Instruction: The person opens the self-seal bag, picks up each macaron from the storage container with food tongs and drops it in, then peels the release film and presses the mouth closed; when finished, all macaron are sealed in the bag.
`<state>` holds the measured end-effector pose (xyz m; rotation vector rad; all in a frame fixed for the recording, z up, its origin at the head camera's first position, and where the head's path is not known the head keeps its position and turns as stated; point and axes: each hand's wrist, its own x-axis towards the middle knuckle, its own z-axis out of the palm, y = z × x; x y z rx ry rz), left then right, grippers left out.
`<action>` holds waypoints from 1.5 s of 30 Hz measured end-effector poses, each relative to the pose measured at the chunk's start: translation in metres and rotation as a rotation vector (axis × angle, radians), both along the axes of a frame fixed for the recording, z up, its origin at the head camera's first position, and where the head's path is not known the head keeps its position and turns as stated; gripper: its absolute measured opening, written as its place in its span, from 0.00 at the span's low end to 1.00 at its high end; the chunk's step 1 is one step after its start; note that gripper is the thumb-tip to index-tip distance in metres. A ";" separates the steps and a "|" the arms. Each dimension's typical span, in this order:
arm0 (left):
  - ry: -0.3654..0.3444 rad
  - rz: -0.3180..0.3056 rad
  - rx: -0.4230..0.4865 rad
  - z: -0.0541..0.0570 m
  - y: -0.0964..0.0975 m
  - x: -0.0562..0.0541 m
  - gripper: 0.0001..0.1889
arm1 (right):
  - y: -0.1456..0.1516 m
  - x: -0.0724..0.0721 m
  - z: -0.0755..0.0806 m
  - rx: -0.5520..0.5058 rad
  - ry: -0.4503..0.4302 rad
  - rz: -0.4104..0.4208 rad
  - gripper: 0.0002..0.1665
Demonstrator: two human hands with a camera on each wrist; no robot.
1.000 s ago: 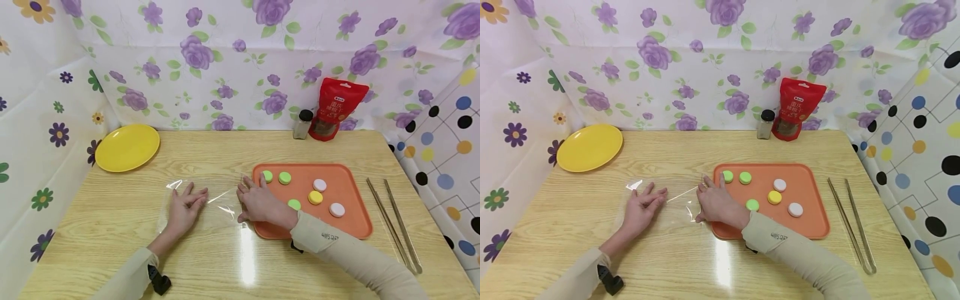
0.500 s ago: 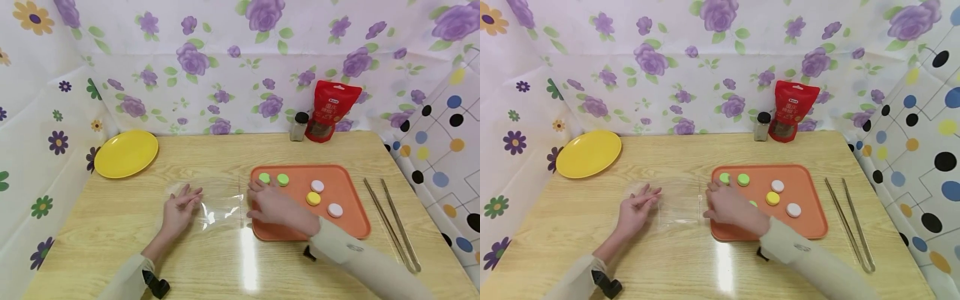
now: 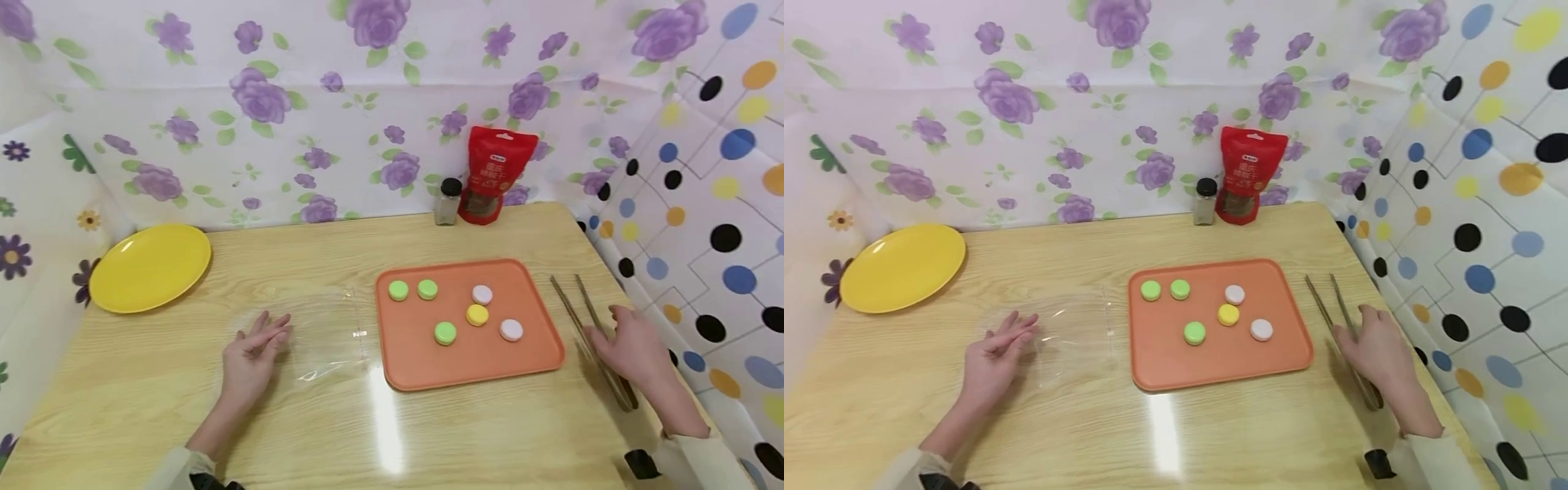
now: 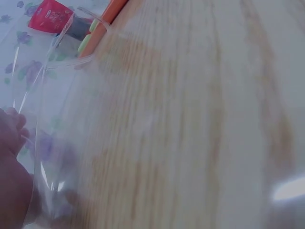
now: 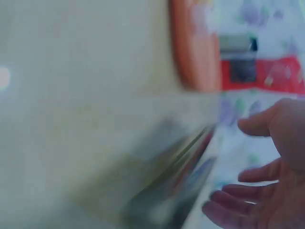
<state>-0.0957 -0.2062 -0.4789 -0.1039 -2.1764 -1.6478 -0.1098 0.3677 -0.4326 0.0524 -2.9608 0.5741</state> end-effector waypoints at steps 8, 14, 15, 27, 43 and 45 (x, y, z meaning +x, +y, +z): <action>-0.018 0.022 0.001 0.000 -0.012 0.011 0.05 | 0.004 -0.010 -0.028 0.044 -0.114 0.010 0.52; -0.015 0.033 0.008 -0.001 -0.011 0.013 0.05 | 0.004 -0.020 -0.032 0.081 -0.101 0.038 0.44; -0.017 0.031 0.009 -0.001 -0.011 0.013 0.06 | 0.004 -0.021 -0.032 0.078 -0.108 0.037 0.43; -0.033 0.014 -0.004 0.000 -0.006 0.012 0.05 | 0.012 -0.009 -0.040 -0.013 0.181 0.096 0.32; -0.003 -0.004 -0.014 0.000 0.001 0.001 0.05 | 0.015 0.041 -0.032 0.050 0.312 0.476 0.53; -0.005 -0.015 -0.010 -0.001 0.002 0.000 0.05 | 0.014 0.043 -0.033 0.060 0.292 0.460 0.52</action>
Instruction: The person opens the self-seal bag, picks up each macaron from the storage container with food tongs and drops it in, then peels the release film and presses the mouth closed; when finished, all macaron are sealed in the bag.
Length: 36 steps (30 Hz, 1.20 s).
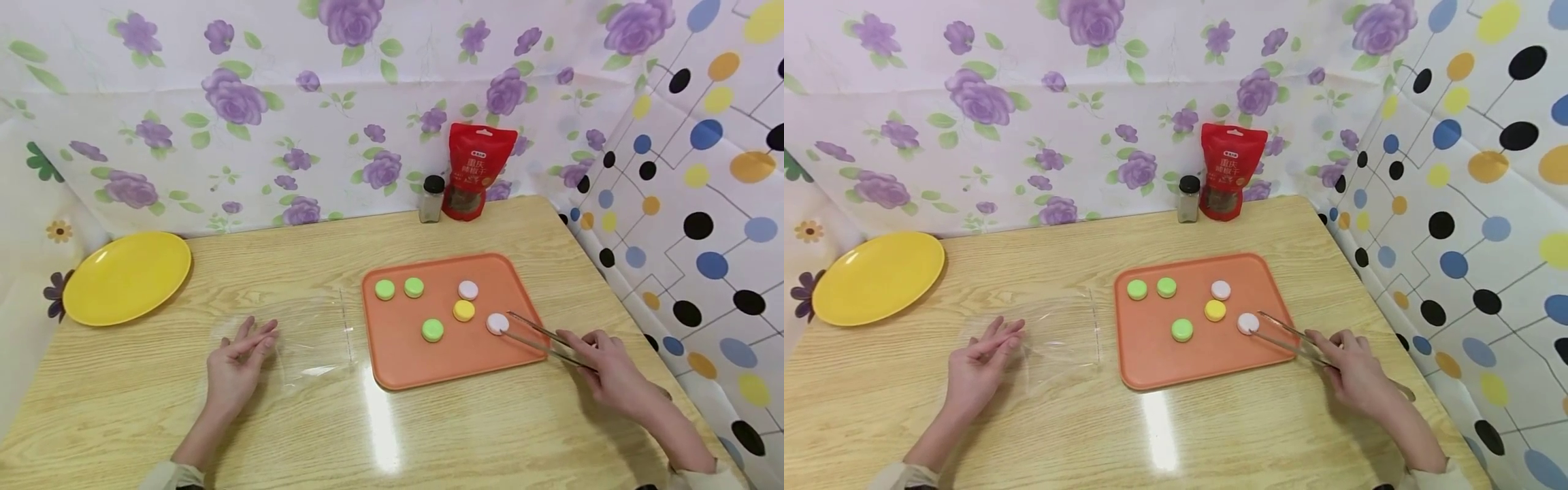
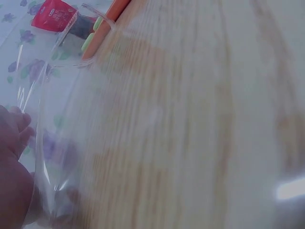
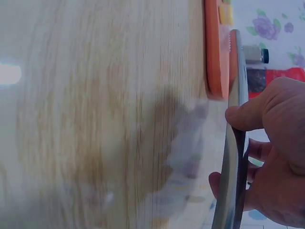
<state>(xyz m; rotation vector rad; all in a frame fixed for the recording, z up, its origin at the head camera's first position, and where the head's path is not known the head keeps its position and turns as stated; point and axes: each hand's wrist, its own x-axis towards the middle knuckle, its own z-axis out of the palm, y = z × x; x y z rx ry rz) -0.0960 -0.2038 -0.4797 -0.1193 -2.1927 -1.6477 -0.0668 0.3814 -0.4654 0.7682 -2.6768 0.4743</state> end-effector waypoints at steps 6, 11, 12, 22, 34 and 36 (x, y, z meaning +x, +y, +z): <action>-0.013 -0.012 0.004 -0.001 0.001 0.000 0.04 | -0.007 -0.003 -0.001 0.020 -0.029 -0.029 0.47; -0.020 -0.005 0.004 -0.001 0.000 0.001 0.04 | -0.012 -0.007 -0.001 0.027 -0.029 -0.024 0.44; -0.020 -0.005 0.005 -0.001 -0.001 0.002 0.04 | -0.013 -0.007 -0.001 0.026 -0.029 -0.023 0.44; -0.023 0.010 0.003 0.001 -0.004 0.003 0.04 | -0.018 -0.012 -0.001 0.000 0.018 0.030 0.42; -0.007 -0.010 0.018 0.005 -0.002 0.000 0.04 | -0.075 -0.024 0.028 -0.037 -0.055 0.150 0.40; -0.008 -0.012 0.022 0.008 -0.001 0.002 0.04 | -0.095 -0.033 0.030 -0.029 -0.063 0.197 0.39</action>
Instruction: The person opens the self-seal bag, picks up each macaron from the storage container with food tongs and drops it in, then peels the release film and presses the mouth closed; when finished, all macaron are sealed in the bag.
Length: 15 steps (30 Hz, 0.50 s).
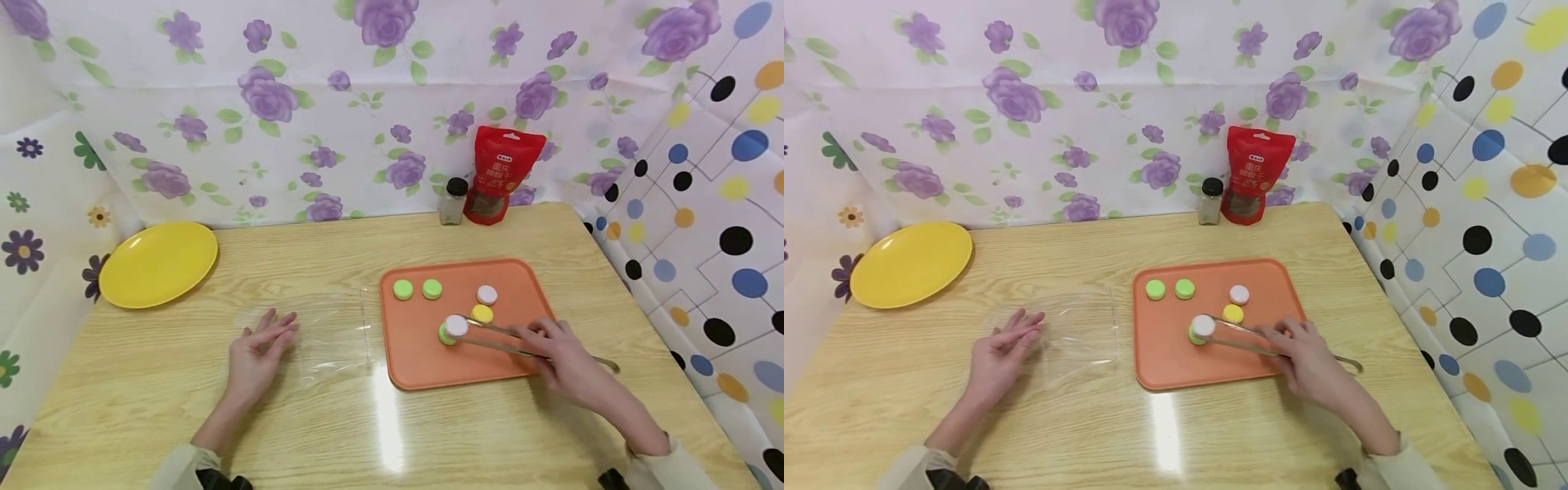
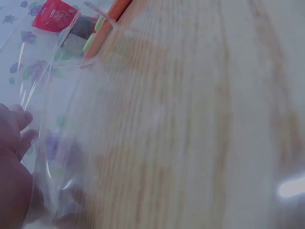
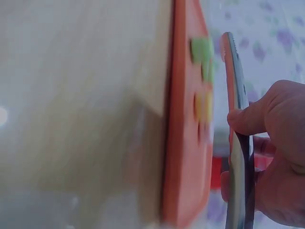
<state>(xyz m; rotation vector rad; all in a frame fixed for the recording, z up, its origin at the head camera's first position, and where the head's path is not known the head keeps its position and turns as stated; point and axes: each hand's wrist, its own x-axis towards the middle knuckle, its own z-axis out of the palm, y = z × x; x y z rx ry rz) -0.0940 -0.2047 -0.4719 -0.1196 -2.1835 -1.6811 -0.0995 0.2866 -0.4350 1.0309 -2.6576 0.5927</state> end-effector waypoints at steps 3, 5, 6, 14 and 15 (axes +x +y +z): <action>-0.001 -0.005 0.000 0.000 0.000 0.000 0.04 | -0.030 -0.011 0.004 0.033 -0.042 0.053 0.36; -0.003 -0.010 -0.005 0.001 0.001 0.000 0.04 | -0.050 -0.018 0.007 0.063 -0.078 0.070 0.35; -0.004 -0.012 -0.005 0.001 0.001 0.000 0.04 | -0.061 -0.021 0.009 0.075 -0.093 0.079 0.35; 0.020 -0.022 0.002 -0.003 -0.002 0.000 0.03 | -0.135 -0.046 0.015 0.166 -0.104 0.219 0.32; 0.021 -0.022 0.001 -0.003 -0.002 0.000 0.03 | -0.143 -0.048 0.014 0.176 -0.106 0.231 0.32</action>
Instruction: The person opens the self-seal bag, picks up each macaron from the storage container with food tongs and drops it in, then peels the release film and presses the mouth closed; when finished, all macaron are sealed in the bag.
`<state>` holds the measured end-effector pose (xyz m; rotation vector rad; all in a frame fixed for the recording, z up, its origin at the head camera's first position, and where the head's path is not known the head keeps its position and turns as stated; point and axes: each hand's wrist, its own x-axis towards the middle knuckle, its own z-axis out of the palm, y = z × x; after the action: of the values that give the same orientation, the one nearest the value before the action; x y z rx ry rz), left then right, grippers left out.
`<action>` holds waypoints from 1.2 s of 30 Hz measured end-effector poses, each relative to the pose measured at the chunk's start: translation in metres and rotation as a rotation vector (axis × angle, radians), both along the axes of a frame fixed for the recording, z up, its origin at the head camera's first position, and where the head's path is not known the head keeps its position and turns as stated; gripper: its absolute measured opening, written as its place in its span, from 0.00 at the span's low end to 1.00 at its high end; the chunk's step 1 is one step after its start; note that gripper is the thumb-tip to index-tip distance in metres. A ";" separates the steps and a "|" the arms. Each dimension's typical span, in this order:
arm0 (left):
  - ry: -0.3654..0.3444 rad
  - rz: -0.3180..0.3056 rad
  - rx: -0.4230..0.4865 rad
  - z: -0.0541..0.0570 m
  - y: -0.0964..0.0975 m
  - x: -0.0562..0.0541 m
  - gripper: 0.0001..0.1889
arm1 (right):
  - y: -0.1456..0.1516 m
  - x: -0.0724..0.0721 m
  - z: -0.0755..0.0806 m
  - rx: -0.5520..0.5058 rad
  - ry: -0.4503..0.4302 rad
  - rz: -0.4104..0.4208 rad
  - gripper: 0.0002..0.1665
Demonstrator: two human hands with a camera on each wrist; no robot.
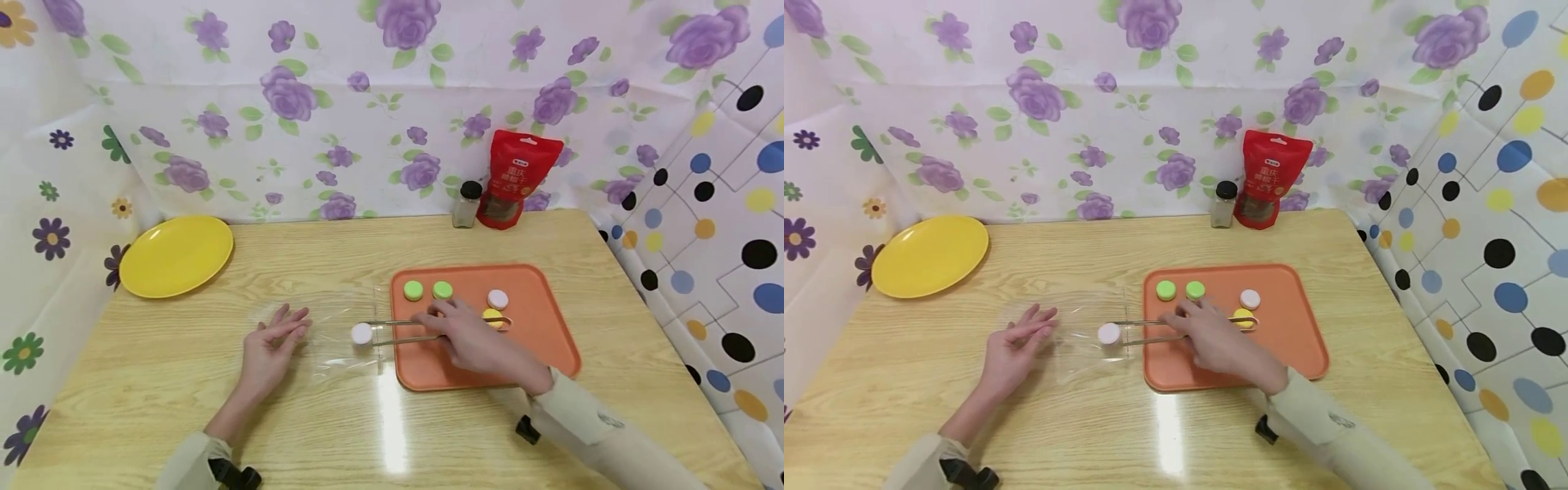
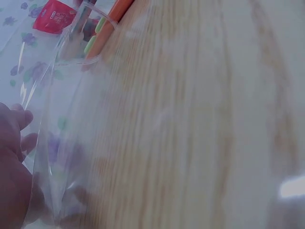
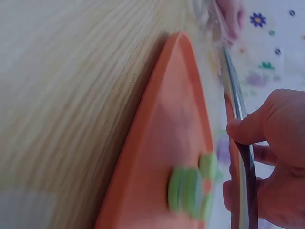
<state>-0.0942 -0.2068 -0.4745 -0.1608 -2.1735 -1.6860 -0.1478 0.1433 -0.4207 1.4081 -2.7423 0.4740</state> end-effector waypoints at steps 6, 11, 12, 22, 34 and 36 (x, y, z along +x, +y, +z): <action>-0.004 -0.004 -0.039 0.001 0.004 -0.002 0.03 | -0.039 -0.009 -0.007 -0.001 -0.017 0.076 0.27; -0.015 -0.008 -0.049 0.002 0.004 -0.004 0.04 | -0.063 -0.011 -0.008 -0.007 -0.014 0.122 0.28; -0.017 -0.007 -0.048 0.002 0.004 -0.004 0.04 | -0.067 -0.011 -0.008 -0.010 -0.014 0.129 0.29; 0.004 0.024 -0.027 0.003 0.003 -0.002 0.03 | -0.102 -0.014 -0.015 -0.003 -0.062 0.154 0.23; 0.041 0.046 -0.041 0.004 0.006 -0.002 0.03 | -0.117 -0.014 -0.018 0.003 -0.041 0.157 0.21; 0.040 0.039 -0.041 0.004 0.006 -0.002 0.03 | -0.114 -0.014 -0.017 0.003 -0.052 0.157 0.22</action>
<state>-0.0962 -0.2007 -0.4706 -0.1613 -2.1692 -1.6042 -0.1621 0.0291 -0.4377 1.6426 -2.6852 0.5191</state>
